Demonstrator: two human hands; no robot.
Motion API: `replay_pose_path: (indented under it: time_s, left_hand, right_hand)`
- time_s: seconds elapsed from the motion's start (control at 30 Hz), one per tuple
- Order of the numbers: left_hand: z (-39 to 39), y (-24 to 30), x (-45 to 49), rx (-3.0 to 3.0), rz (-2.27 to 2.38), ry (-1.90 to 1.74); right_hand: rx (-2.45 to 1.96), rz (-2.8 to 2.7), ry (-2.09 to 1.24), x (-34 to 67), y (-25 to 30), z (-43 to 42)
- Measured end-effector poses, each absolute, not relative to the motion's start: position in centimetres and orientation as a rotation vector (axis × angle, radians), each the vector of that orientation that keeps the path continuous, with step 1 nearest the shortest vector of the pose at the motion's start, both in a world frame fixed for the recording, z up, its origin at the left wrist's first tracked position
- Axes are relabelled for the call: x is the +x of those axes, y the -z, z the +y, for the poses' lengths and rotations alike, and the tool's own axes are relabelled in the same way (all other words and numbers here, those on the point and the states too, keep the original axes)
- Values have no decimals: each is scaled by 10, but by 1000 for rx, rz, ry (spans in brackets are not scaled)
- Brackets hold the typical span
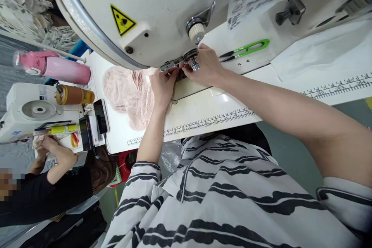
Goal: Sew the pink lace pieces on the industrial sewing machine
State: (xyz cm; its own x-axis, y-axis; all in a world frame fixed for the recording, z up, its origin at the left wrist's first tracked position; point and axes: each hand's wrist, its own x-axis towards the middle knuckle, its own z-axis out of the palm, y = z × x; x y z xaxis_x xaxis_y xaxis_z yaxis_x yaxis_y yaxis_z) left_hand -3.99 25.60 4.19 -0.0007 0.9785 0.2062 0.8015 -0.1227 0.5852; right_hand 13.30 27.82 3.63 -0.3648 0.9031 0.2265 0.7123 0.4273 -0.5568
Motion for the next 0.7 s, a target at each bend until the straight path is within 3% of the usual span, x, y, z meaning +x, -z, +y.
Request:
replay_pose_path:
  time_s: [0.7]
  left_hand:
    - [246, -51, -37, 2013, 1935, -849]
  right_hand:
    - [-1407, -2177, -552, 133, -47, 274]
